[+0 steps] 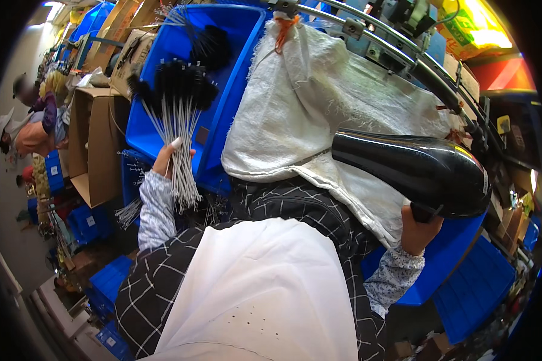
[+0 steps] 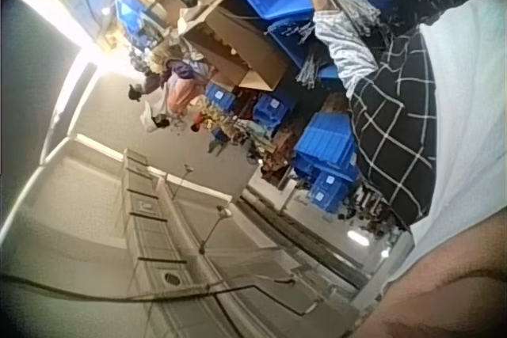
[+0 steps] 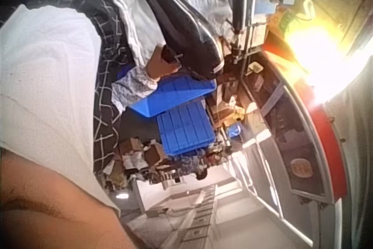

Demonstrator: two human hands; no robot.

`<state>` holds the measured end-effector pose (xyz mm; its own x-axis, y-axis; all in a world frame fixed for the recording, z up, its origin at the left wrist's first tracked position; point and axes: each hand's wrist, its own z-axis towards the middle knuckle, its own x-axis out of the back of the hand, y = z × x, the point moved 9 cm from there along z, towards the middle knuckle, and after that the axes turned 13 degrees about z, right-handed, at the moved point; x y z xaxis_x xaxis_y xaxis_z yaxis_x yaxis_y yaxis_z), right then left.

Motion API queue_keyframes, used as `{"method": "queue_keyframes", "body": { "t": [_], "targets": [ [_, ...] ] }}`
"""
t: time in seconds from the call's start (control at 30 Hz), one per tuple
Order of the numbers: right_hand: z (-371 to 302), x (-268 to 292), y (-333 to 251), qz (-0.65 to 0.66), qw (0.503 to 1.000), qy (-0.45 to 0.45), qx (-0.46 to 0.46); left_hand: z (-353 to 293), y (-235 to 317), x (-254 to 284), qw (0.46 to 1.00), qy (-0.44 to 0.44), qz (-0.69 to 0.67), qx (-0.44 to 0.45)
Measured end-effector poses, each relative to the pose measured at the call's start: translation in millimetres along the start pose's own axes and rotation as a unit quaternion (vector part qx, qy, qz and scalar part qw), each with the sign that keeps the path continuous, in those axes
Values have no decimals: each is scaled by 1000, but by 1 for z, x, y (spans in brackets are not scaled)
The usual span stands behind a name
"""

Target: The recorder uses a machine to assemble and trim round black brushes, then uses a blow dryer to finish them.

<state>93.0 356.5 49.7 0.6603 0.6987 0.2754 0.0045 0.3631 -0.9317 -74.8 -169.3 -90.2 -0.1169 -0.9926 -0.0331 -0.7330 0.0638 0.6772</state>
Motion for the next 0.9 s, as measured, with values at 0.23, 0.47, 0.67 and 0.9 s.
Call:
{"method": "queue_keyframes", "body": {
  "t": [0.23,0.47,0.67,0.9],
  "targets": [
    [-7,-21,56,-60,964,-105,-235,4,-26,23,999,24,-22,11],
    [-7,-1,104,-407,894,-123,-141,-27,-13,1,982,-109,-90,-128],
    [14,-61,7,-551,823,-122,68,-31,16,-52,967,-119,-192,-119],
    [-76,-338,-73,167,782,-600,-33,-31,23,-55,987,28,-38,-153]
  ]
}}
